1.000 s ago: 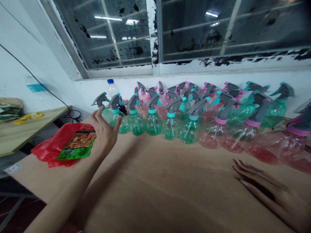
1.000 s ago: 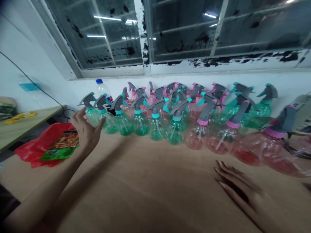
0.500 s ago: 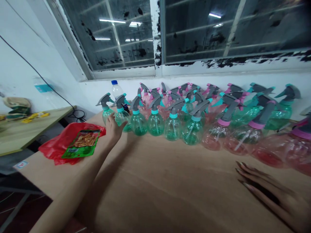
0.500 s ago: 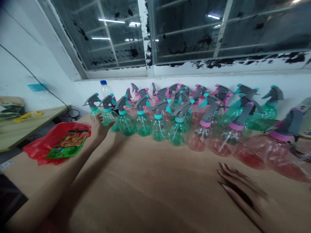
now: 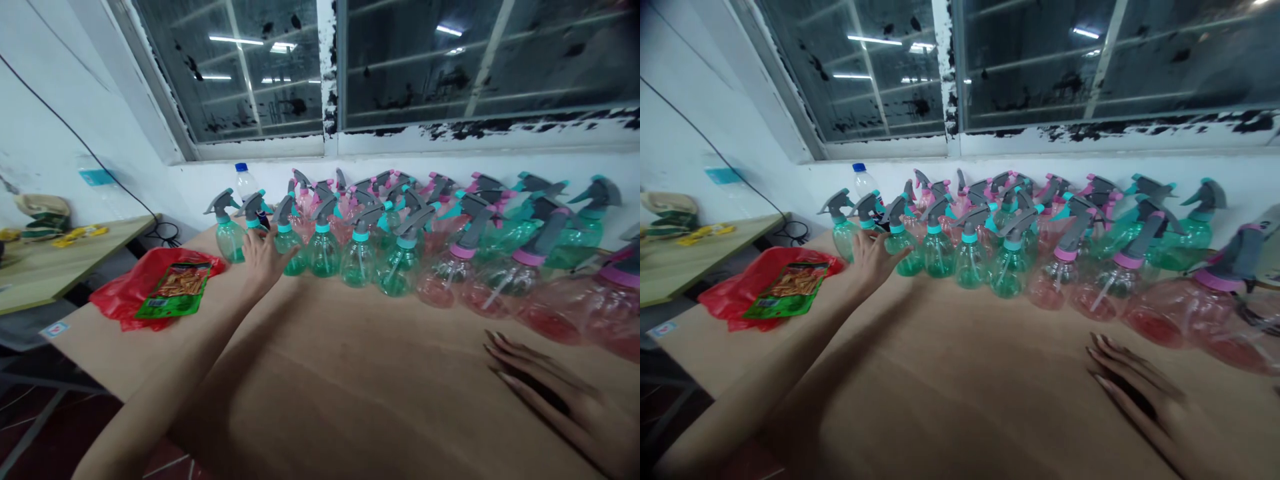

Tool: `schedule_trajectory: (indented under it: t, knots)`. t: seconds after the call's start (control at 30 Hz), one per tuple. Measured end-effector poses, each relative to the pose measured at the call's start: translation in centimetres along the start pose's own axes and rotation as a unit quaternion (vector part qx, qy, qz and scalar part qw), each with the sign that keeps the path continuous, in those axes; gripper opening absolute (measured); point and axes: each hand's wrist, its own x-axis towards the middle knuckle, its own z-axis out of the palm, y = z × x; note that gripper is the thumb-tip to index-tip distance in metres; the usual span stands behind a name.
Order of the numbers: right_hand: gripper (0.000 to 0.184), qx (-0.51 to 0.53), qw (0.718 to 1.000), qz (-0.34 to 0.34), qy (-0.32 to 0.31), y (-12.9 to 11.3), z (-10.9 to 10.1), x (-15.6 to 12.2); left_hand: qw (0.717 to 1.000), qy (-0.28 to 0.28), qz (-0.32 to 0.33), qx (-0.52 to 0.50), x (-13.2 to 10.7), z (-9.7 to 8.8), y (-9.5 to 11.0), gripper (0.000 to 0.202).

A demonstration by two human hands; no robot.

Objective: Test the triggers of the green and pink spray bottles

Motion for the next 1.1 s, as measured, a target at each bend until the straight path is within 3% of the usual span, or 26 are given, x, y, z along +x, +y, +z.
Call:
schedule_trajectory:
  t: [0.1, 0.2, 0.4, 0.47, 0.57, 0.7, 0.8, 0.9, 1.1]
  knots:
    - [0.051, -0.014, 0.998, -0.046, -0.043, -0.1, -0.2, 0.0, 1.0, -0.001, -0.006, 0.004, 0.0, -0.6, -0.1, 0.06]
    - [0.05, -0.034, 0.997, -0.071, -0.018, -0.6, -0.4, 0.2, 1.0, -0.012, -0.002, 0.017, -1.0, -2.4, -0.7, 0.057]
    - [0.044, -0.045, 0.997, -0.062, -0.031, -1.1, -0.4, 0.4, 0.996, -0.044, 0.068, -0.029, -6.1, -7.0, -0.1, 0.052]
    - [0.044, -0.035, 0.997, -0.065, -0.027, -1.0, -0.2, 0.4, 0.988, -0.063, 0.103, -0.097, -8.4, -7.9, 1.3, 0.049]
    - [0.042, -0.032, 0.997, -0.064, -0.022, -1.1, -0.3, 0.6, 0.968, -0.103, 0.104, -0.204, -11.7, -8.6, 4.7, 0.052]
    - [0.04, -0.045, 0.995, -0.082, -0.037, -1.2, -0.5, 0.8, 0.941, -0.192, 0.133, -0.246, -14.4, -9.3, 10.2, 0.056]
    - [0.04, -0.055, 0.993, -0.095, -0.041, -1.3, -0.7, 0.9, 0.905, -0.261, 0.16, -0.296, -14.8, -10.0, 14.1, 0.061]
    - [0.041, -0.06, 0.992, -0.097, -0.047, -1.4, -0.9, 1.0, 0.883, -0.298, 0.163, -0.323, -14.7, -10.5, 16.7, 0.061]
    - [0.04, -0.047, 0.994, -0.095, -0.041, -1.6, -1.0, 1.1, 0.834, -0.339, 0.202, -0.385, -13.4, -10.5, 17.7, 0.086]
